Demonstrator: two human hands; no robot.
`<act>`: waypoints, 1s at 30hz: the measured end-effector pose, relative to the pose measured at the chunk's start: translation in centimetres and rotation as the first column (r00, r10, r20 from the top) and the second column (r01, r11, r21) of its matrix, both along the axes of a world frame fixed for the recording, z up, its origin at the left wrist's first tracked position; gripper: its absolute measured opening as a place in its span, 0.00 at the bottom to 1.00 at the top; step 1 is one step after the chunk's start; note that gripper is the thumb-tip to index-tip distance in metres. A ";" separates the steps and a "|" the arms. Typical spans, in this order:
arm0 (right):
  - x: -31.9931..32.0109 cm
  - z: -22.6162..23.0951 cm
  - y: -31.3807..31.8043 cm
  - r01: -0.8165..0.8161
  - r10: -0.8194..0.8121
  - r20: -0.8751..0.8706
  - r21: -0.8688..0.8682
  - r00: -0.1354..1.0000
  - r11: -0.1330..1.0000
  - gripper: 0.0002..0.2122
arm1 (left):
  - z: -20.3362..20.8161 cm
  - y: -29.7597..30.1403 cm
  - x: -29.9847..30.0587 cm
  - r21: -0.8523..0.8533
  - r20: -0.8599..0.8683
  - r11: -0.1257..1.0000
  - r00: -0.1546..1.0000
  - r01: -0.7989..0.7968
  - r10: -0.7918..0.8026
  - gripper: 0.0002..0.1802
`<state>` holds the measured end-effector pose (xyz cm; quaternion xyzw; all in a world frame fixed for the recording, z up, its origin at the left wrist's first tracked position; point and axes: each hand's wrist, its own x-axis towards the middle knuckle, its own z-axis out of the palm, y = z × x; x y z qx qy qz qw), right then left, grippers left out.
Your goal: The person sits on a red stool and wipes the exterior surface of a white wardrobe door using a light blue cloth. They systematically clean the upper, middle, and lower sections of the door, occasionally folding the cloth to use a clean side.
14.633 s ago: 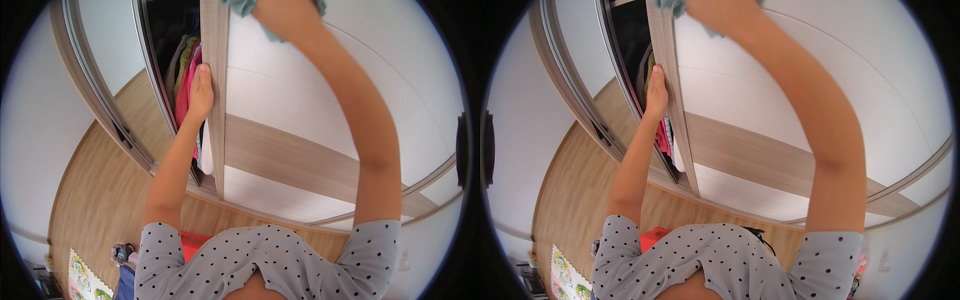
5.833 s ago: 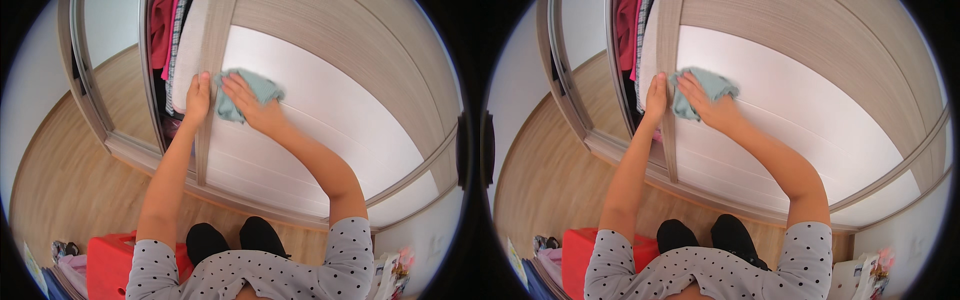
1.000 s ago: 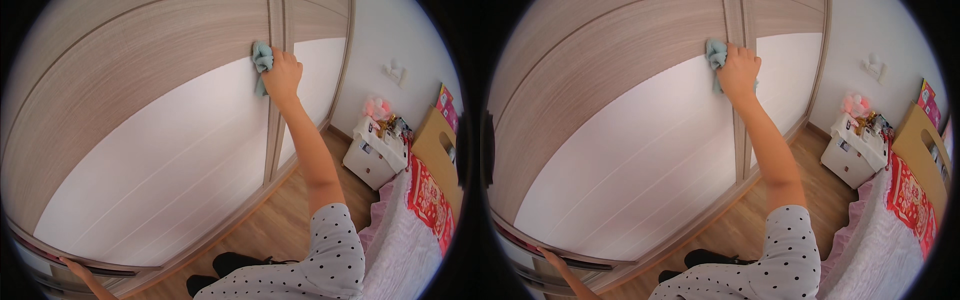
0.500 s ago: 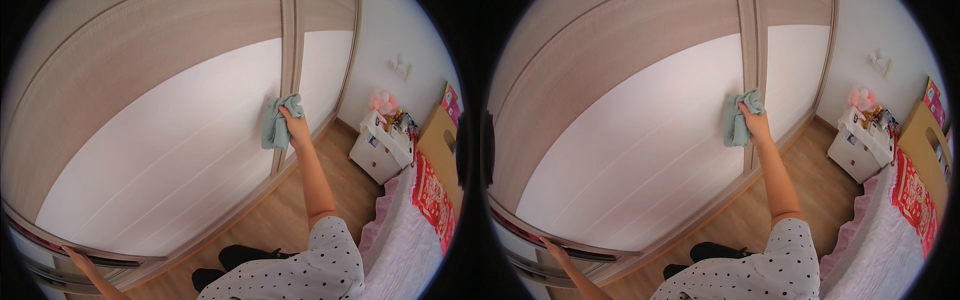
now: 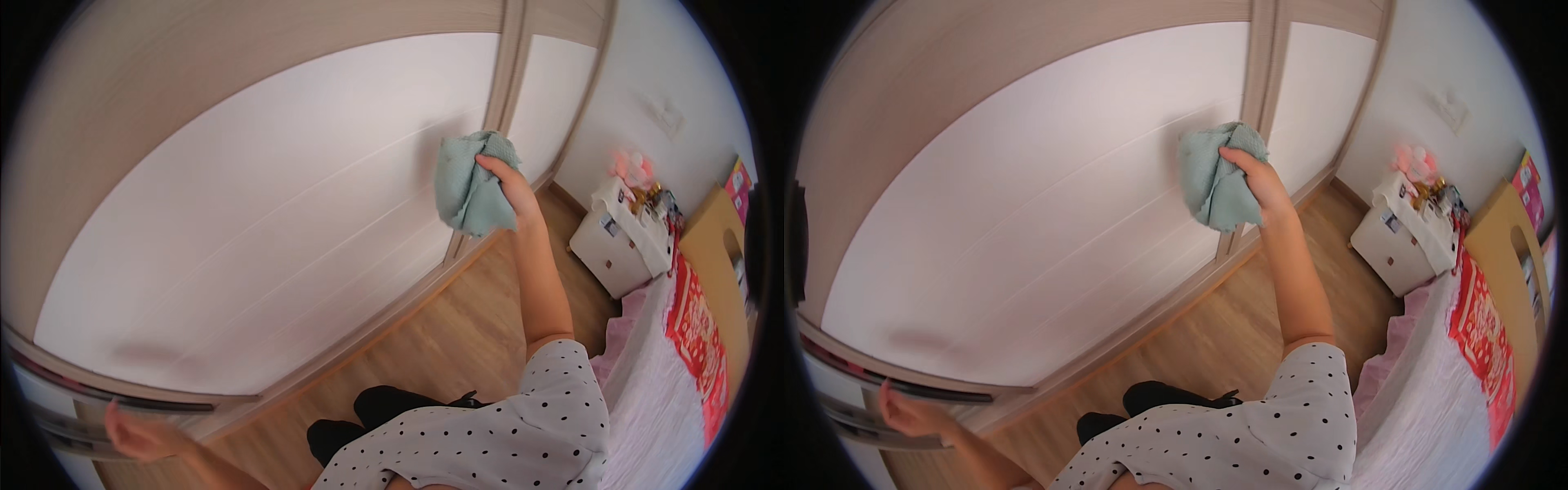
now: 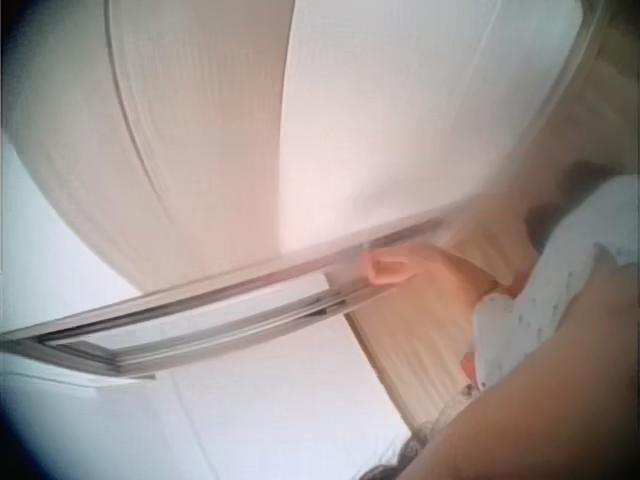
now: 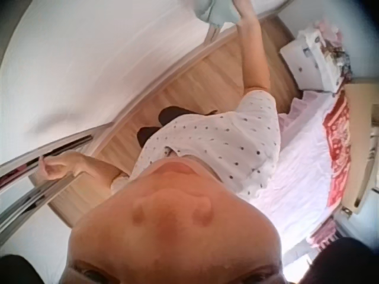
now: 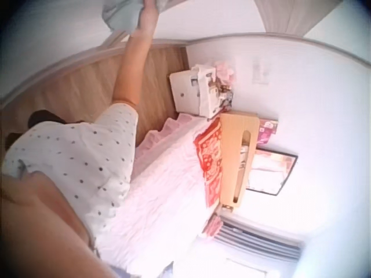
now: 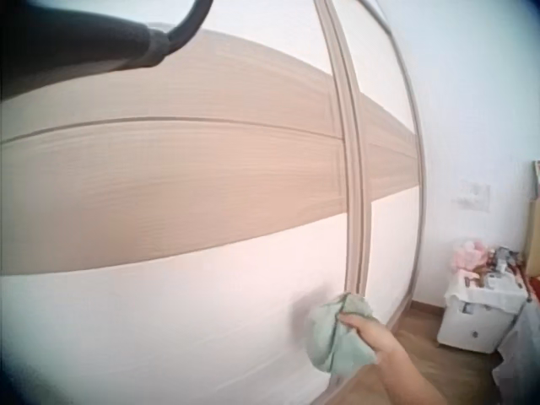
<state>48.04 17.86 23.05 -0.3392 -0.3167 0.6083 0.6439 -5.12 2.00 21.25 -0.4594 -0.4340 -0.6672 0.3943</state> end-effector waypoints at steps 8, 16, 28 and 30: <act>-8.8 -1.8 -2.9 -0.339 0.338 -0.031 -0.093 0.941 0.936 0.15 | -2.3 7.8 22.1 -0.356 0.796 -0.277 0.135 0.892 -0.589 0.29; -8.3 -3.6 -2.2 -0.343 0.376 0.347 -0.154 0.859 0.927 0.18 | -3.3 11.2 21.8 0.206 0.950 -0.414 -0.282 0.887 -0.132 0.20; -10.3 -4.4 -2.5 -0.791 0.500 0.837 -0.144 0.224 0.595 0.22 | -2.0 10.4 22.4 -0.150 0.987 -0.698 0.061 0.701 -0.151 0.22; -9.7 -4.7 -2.7 -0.740 0.520 0.799 -0.148 0.302 0.656 0.17 | -2.2 10.2 22.1 -0.229 0.969 -0.709 0.089 0.666 -0.230 0.23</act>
